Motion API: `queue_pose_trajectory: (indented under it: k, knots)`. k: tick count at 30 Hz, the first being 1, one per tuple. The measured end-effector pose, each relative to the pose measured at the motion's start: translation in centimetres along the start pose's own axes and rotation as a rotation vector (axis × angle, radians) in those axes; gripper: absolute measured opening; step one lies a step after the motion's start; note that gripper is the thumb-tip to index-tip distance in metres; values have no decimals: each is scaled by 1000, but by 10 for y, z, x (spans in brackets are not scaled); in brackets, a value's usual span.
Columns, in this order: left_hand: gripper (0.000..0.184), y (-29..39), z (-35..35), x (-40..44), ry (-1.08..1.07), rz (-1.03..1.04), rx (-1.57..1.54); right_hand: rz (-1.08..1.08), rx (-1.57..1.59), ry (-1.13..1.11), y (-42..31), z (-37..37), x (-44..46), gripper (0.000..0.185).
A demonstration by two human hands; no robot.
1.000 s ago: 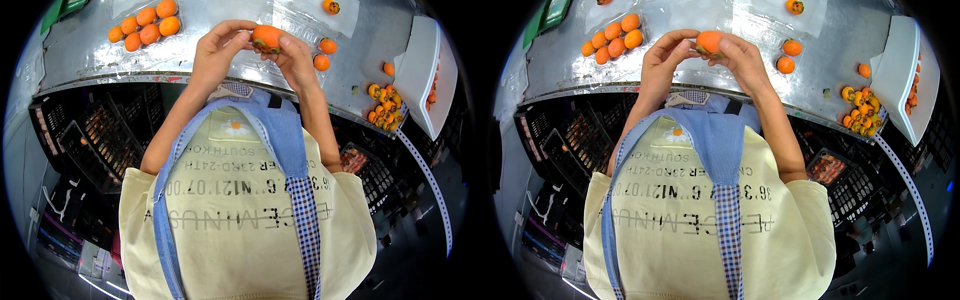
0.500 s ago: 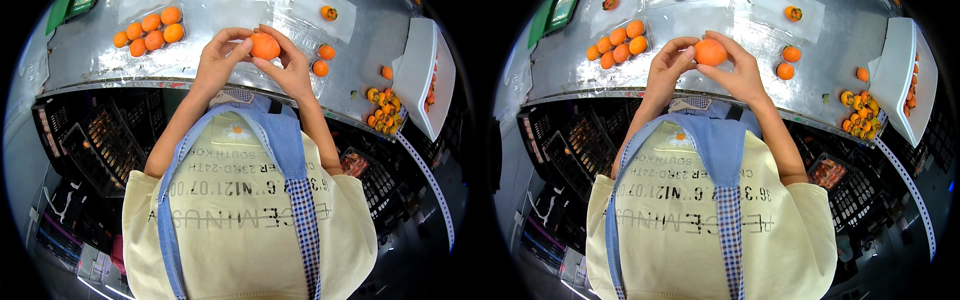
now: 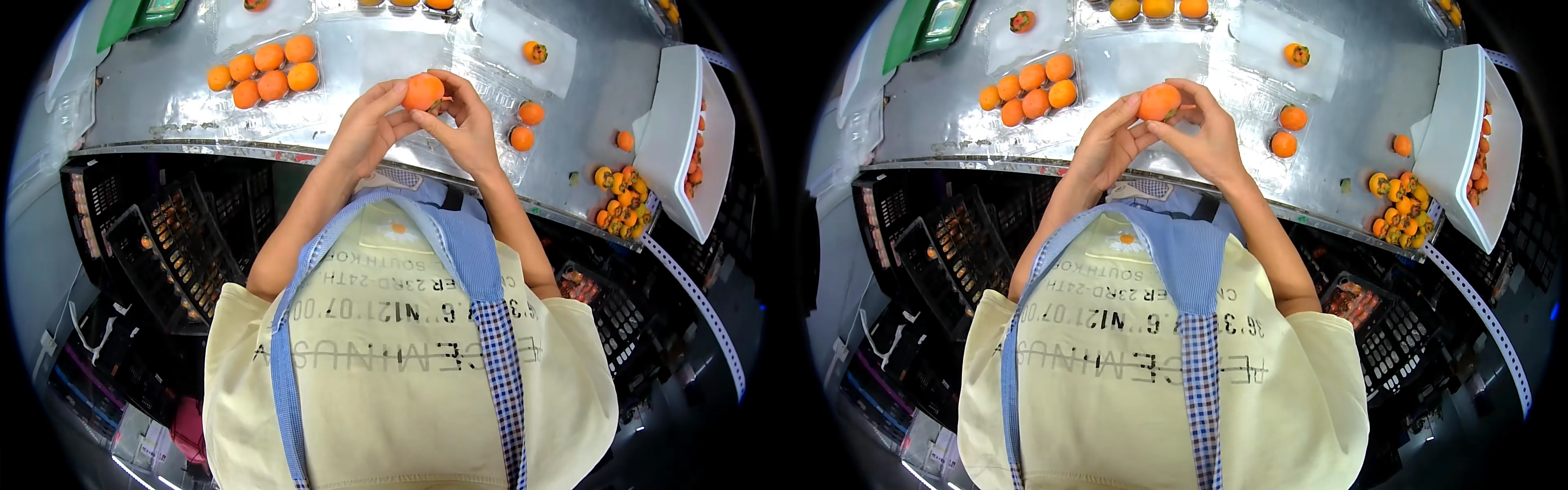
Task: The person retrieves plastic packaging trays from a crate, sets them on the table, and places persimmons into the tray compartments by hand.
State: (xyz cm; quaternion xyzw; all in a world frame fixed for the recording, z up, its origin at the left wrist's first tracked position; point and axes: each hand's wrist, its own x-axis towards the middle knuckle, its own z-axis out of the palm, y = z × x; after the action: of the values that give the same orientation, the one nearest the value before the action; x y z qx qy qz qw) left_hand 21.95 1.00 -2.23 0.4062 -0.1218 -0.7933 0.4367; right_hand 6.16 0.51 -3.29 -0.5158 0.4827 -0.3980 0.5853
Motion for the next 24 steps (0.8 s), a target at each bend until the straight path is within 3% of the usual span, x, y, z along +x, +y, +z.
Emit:
queue_pose_trajectory:
  k: [4, 7, 13, 19, 22, 24]
  knots:
    - [48, 7, 1, -7, 24, -10, 134, -58, -173, -78, -5, -1, 0, 58]
    - [50, 7, -5, -11, 28, 159, 468, -273, -442, -77, -16, 5, -2, 58]
    - [54, 15, -12, -26, 160, 633, 791, -226, -315, -35, -33, 14, -9, 53]
    - [54, 30, -23, -42, 278, 910, 1160, -232, -317, -113, -26, 22, -6, 47]
    - [50, 24, -23, -42, 255, 827, 633, -235, -286, -100, -30, 31, -4, 40]
    - [46, 40, -32, -50, 40, 457, -19, -212, -260, -104, -30, 37, -3, 37]
